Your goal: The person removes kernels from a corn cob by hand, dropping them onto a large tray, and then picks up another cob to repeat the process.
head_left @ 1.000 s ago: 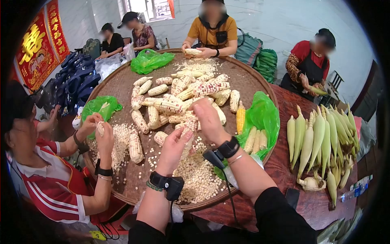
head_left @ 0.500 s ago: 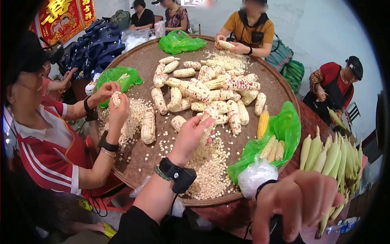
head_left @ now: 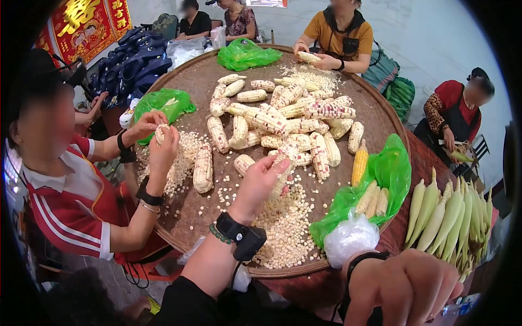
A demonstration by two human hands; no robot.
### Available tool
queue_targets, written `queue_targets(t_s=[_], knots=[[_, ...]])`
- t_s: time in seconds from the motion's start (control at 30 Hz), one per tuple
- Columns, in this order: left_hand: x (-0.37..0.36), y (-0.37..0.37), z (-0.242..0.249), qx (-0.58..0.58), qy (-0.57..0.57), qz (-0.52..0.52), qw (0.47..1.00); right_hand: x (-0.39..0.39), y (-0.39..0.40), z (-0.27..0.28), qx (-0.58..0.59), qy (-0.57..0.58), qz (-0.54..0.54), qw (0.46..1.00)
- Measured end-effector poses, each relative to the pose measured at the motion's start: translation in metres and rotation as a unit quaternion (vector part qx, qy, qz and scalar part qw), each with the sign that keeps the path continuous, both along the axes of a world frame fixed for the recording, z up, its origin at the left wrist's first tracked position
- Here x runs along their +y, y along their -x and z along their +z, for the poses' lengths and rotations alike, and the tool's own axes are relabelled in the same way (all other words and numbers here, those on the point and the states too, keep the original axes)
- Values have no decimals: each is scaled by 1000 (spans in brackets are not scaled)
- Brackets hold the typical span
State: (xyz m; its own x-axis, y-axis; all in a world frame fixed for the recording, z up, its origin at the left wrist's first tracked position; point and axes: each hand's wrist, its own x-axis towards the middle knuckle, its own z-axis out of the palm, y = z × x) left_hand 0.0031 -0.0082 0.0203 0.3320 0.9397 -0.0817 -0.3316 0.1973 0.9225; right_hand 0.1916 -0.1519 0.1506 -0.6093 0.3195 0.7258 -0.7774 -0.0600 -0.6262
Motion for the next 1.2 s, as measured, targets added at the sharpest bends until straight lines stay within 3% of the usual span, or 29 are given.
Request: queue_targets(t_s=[0.2, 0.27, 0.37, 0.6, 0.67, 0.7, 0.77, 0.97, 1.2], knots=[[0, 1, 1, -13, -2, 1, 1000, 1, 15, 0, -8, 37, -1, 999], [-1, 0, 2, -11, -2, 3, 1000, 21, 45, -8, 201, -99, 8, 975], [-1, -1, 3, -8, 0, 4, 1000, 8, 42, -12, 213, -72, -57, 973], [0, 0, -1, 1, 3, -5, 1000, -1, 34, -4, 148, -45, -77, 985], [1, 0, -1, 2, 6, -3, 1000, -6, 49, -11, 273, -45, -149, 950], [0, 0, -1, 2, 5, -3, 1000, -2, 44, -8, 273, -46, -149, 949], [-1, -1, 1, -6, 12, 8, 1000, 10, 29, 2, 146, -112, -48, 982], [0, -1, 3, 0, 0, 12, 1000, 13, 30, -3, 175, -136, -12, 975], [1, 1, 0, 1, 0, -3, 1000, 12, 35, -3, 214, -153, -59, 963]])
